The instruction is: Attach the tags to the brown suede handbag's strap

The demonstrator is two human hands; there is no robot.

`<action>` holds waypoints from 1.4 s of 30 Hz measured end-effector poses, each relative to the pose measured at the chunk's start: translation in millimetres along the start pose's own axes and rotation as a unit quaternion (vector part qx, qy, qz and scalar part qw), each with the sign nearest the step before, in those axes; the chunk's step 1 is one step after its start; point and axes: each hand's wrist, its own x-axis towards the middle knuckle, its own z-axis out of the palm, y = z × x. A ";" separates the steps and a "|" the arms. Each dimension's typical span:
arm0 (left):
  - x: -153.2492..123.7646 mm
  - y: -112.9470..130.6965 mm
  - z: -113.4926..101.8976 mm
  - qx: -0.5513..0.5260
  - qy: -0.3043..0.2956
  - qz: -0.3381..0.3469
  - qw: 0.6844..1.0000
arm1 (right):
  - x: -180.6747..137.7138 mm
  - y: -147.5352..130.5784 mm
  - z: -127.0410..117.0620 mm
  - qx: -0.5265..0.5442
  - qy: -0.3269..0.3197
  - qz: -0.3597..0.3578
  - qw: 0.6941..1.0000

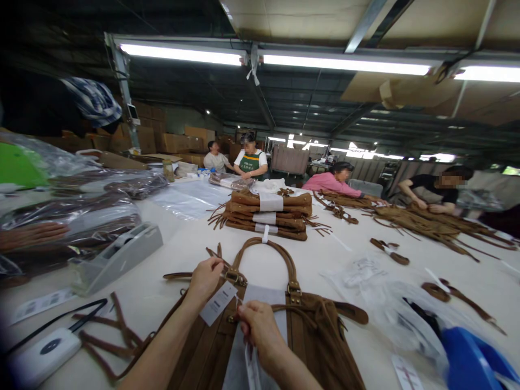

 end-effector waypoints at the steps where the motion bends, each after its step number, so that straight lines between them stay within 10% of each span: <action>1: 8.8 -2.8 3.4 0.037 0.005 0.001 0.999 | 2.3 0.5 -1.5 -0.005 0.002 0.004 1.000; 11: 21.1 -43.2 31.0 0.151 -0.047 -0.025 0.987 | 25.6 -2.9 -8.3 -0.085 0.036 0.002 0.996; 31: 27.8 -70.4 38.0 -0.076 -0.057 0.000 0.996 | 101.3 -9.6 16.1 -0.498 0.125 -0.038 0.858; 42: 29.3 -73.6 41.0 -0.180 -0.087 -0.015 0.980 | 115.7 -20.1 29.8 -0.522 0.108 -0.009 0.846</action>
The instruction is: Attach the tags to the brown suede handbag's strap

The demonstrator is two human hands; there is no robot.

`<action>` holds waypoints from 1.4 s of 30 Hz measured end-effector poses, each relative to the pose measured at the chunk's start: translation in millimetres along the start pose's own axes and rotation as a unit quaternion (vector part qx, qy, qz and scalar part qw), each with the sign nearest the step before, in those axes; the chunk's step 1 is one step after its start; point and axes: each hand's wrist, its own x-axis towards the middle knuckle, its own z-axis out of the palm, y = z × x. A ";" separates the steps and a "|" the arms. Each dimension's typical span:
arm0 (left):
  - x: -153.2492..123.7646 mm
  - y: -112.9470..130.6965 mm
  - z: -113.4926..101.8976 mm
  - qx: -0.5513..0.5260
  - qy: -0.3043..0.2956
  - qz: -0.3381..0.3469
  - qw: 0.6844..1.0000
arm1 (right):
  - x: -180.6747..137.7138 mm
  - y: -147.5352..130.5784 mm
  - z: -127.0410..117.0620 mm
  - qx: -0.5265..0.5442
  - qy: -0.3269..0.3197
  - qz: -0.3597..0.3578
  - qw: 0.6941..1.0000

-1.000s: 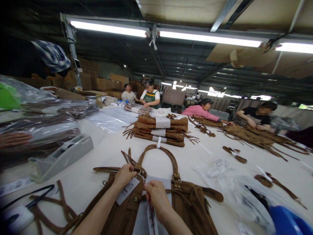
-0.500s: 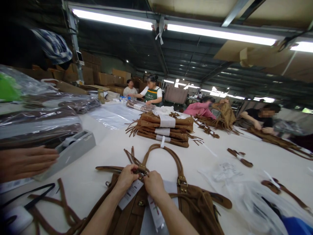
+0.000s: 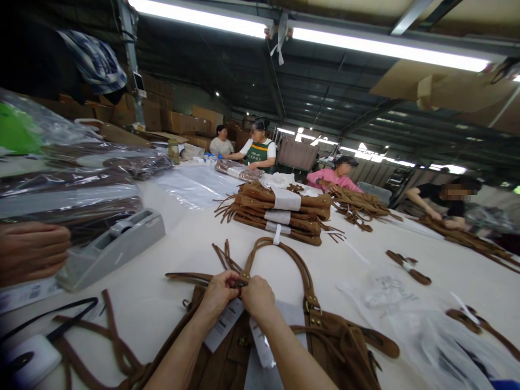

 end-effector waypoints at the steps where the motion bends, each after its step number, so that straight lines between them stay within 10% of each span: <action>1: 0.2 -0.1 0.0 -0.010 -0.003 -0.003 1.000 | 2.1 1.1 0.0 0.006 -0.006 -0.002 1.000; 16: -2.9 6.9 -7.8 -0.049 -0.095 0.007 0.994 | 13.2 3.0 5.8 0.156 -0.076 -0.062 0.983; 42: -4.1 31.3 -16.8 0.328 -0.004 0.068 0.942 | -8.4 7.8 -12.5 0.315 -0.118 -0.005 0.942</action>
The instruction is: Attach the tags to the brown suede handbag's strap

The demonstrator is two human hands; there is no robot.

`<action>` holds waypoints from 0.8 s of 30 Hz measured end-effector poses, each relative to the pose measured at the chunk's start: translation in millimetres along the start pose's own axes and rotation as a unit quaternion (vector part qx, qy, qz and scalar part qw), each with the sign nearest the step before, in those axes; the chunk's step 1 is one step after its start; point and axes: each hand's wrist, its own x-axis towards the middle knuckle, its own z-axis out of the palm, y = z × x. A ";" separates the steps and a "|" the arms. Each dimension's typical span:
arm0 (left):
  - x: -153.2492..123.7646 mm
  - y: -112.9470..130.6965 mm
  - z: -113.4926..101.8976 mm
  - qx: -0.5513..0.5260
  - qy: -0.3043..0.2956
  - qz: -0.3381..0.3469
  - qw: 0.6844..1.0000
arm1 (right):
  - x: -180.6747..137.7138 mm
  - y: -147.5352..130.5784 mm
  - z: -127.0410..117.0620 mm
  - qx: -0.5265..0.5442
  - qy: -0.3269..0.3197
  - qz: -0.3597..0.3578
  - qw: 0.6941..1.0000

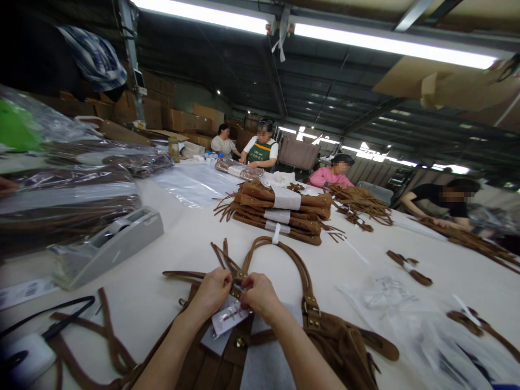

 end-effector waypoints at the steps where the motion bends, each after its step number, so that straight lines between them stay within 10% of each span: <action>1: -0.3 0.6 -0.1 0.006 0.002 -0.003 1.000 | -0.2 0.7 -0.5 0.004 -0.001 0.000 1.000; 24: -0.4 1.9 -20.5 -0.080 0.043 -0.053 0.994 | 0.5 11.0 5.1 0.061 0.123 -0.096 0.986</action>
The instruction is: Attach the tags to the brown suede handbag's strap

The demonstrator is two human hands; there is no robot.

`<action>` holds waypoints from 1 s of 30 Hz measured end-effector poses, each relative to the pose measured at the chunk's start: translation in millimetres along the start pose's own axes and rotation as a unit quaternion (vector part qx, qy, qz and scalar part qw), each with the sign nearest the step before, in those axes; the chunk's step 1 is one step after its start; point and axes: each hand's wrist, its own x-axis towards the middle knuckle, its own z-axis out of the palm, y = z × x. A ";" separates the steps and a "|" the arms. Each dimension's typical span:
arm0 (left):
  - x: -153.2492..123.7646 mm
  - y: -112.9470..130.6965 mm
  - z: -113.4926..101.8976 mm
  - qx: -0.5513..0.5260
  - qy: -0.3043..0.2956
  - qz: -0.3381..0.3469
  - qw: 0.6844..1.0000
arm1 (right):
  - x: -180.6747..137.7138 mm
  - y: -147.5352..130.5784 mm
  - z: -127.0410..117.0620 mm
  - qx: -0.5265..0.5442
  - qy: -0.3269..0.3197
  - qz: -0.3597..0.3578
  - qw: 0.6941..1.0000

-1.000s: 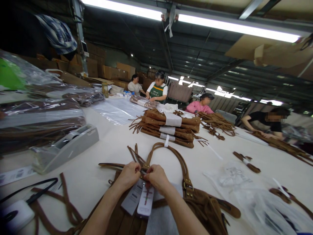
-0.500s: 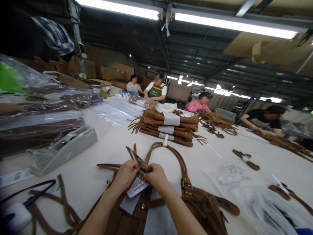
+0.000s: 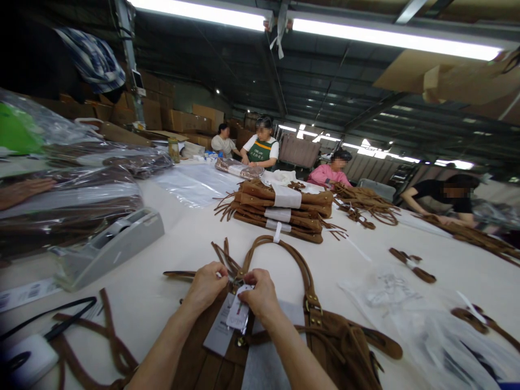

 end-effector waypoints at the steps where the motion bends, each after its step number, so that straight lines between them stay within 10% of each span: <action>1: -0.1 -0.1 0.0 -0.012 -0.003 -0.009 1.000 | -1.2 -0.7 -0.5 0.021 -0.008 0.017 1.000; 30: -6.7 0.1 -3.4 -0.373 -0.031 -0.070 0.925 | -13.4 5.7 5.3 0.214 -0.031 0.129 0.968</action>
